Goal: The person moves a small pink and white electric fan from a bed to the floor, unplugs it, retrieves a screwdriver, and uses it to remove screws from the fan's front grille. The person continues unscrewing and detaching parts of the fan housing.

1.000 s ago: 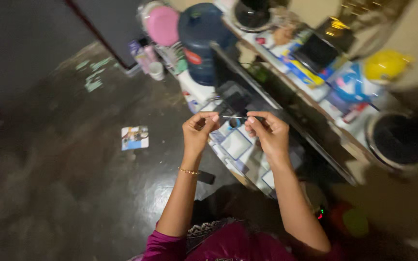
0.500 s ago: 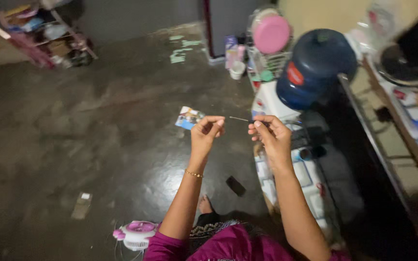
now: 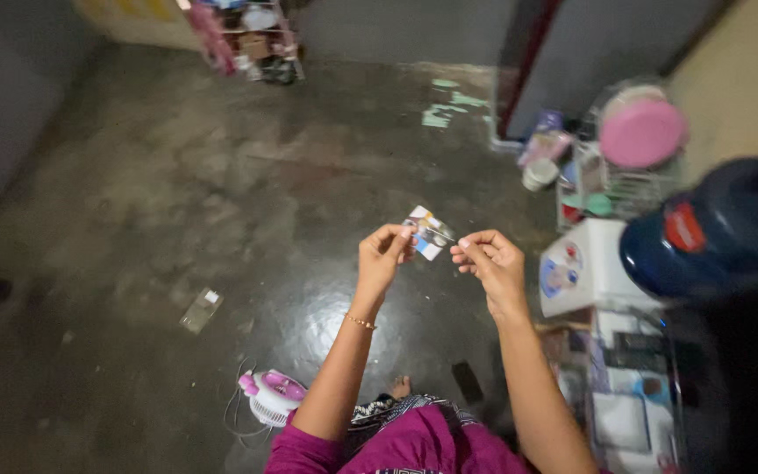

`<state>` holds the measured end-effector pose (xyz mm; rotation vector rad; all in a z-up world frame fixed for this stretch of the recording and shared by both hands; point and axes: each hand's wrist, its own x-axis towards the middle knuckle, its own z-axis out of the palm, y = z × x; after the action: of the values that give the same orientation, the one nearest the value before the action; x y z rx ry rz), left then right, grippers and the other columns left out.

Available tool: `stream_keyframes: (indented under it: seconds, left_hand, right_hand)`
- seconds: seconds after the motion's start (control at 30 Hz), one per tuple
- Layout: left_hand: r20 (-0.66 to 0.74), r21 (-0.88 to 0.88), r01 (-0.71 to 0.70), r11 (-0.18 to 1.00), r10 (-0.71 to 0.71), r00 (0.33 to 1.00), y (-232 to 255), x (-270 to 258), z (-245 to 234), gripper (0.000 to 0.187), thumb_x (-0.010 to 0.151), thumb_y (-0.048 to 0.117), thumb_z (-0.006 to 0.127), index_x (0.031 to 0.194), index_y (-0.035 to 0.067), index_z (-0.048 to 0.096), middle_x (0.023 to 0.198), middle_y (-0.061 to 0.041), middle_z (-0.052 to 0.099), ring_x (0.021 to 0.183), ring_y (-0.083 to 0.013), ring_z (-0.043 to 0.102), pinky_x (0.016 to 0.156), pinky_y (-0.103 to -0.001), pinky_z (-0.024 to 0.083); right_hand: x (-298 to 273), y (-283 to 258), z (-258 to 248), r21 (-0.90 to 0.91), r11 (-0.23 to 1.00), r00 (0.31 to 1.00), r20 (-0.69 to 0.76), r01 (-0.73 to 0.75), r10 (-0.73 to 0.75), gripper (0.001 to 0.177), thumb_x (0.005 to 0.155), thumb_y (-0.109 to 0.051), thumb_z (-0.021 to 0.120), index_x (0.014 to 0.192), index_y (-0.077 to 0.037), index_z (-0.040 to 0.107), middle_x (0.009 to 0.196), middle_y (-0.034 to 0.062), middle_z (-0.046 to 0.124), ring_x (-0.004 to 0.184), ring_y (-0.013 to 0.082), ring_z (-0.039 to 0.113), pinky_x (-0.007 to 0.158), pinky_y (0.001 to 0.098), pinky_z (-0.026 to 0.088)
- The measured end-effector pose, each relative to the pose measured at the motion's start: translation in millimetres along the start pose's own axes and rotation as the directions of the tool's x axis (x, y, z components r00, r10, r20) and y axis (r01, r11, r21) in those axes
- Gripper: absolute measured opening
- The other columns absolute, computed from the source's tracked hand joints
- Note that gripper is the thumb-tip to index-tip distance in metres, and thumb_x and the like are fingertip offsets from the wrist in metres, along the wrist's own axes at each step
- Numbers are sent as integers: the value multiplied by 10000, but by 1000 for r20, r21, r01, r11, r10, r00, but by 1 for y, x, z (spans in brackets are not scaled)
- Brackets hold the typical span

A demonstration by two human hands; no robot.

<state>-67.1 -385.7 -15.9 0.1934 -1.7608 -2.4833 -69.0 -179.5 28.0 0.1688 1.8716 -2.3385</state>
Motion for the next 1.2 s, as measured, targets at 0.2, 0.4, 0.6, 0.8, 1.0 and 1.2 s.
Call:
stream_keyframes:
  seconds: [0.2,0.4,0.6,0.8,1.0,1.2]
  left_hand:
    - [-130,54,-81,995,88,988,22,1,-79,163,1003,151,675,1069,21,748,863,-26,717,721,-70,613,649,-244,537]
    - [-302,38,-94,995,101,948,52,-9,-135,175,987,176,682,1091,51,746,915,-5,732,777,-80,669,715,-260,598]
    - [-425,61,-157,986,168,889,73,-7,-179,180,992,177,689,1105,51,748,921,-19,736,792,-83,670,722,-256,581]
    - [-567,115,-223,968,248,785,89,15,-216,163,987,118,710,1100,4,735,915,-47,729,787,-95,654,694,-260,558]
    - [-647,70,-313,947,282,709,98,40,-245,196,965,78,686,1135,-20,692,958,-90,734,857,-129,716,759,-305,651]
    - [-781,173,-289,942,310,542,87,25,-272,200,964,89,685,1142,-3,697,962,-58,741,850,-102,702,754,-279,644]
  right_hand:
    - [25,16,84,89,987,971,208,-137,117,164,986,-126,657,1109,-20,681,1014,110,754,808,107,682,714,247,560]
    - [43,27,155,69,946,862,437,-318,258,248,1033,-156,584,1209,-2,669,1054,132,751,800,105,657,678,239,520]
    - [73,45,222,-36,923,742,584,-383,330,268,1029,-165,582,1220,2,668,1064,150,756,788,102,659,671,231,523]
    - [108,55,291,-199,914,606,696,-353,385,281,1019,-192,602,1221,-10,676,1071,134,772,788,102,679,654,218,516]
    - [145,61,352,-357,912,420,810,-201,409,274,994,-172,623,1213,-24,695,1055,106,770,803,105,696,641,229,524]
    - [155,79,403,-519,850,268,809,-93,523,255,981,-169,647,1198,-45,697,1043,87,776,823,108,699,675,237,533]
